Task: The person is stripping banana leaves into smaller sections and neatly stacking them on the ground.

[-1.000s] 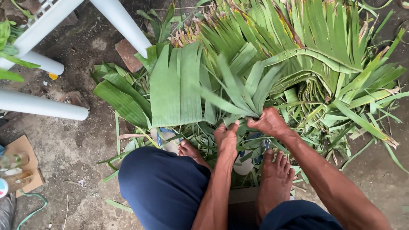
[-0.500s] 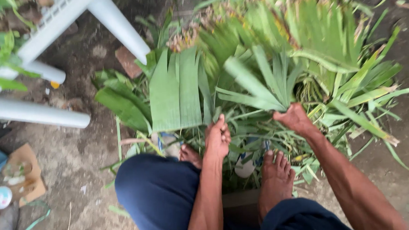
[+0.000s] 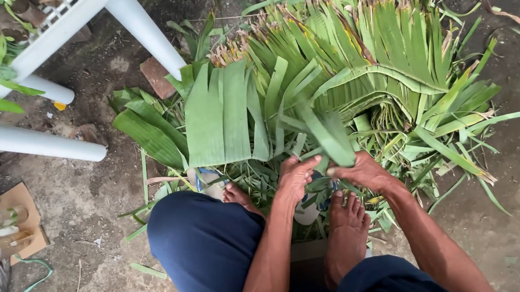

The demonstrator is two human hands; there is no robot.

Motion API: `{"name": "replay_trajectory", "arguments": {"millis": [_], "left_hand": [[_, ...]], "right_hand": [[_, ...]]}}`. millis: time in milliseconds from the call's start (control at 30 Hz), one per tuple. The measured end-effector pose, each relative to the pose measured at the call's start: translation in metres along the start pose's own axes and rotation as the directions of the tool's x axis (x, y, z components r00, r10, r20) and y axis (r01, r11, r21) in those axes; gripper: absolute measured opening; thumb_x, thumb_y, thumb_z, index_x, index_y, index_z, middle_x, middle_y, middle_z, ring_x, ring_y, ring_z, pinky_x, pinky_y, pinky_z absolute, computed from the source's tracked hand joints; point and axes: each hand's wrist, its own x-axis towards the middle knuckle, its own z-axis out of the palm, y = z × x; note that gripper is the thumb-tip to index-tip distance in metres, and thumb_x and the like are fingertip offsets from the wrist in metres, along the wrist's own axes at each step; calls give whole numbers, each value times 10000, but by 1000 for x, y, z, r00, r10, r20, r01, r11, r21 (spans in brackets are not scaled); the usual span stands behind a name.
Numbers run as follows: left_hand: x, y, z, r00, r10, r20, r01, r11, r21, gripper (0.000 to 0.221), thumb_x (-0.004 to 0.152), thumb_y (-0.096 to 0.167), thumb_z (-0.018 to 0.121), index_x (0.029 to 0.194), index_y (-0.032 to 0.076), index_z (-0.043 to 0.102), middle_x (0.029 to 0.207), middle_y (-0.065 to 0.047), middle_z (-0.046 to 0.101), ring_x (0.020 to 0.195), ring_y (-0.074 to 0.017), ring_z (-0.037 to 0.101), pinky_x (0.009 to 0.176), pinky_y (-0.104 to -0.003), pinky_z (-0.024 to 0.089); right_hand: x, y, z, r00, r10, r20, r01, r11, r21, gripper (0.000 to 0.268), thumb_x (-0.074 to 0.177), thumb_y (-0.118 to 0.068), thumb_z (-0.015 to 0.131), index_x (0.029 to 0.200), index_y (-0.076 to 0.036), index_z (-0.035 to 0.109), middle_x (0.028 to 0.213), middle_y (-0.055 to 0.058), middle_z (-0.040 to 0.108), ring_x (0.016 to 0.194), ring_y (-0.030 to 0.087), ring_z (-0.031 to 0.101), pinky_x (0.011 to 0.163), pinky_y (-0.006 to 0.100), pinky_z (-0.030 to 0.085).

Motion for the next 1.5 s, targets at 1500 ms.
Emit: {"name": "replay_trajectory", "arguments": {"millis": [1500], "left_hand": [[-4,-9,10,976,216,-38,-214,976,36,154,797,46,830,927,9,756,577,9,519,488,-4,431,435,-137,361]], "right_hand": [[-3,-2,37,903,-24,-429,260,826,500,144,803,35,765,923,65,693,505,35,509,323,8,345,272,168,312]]}}
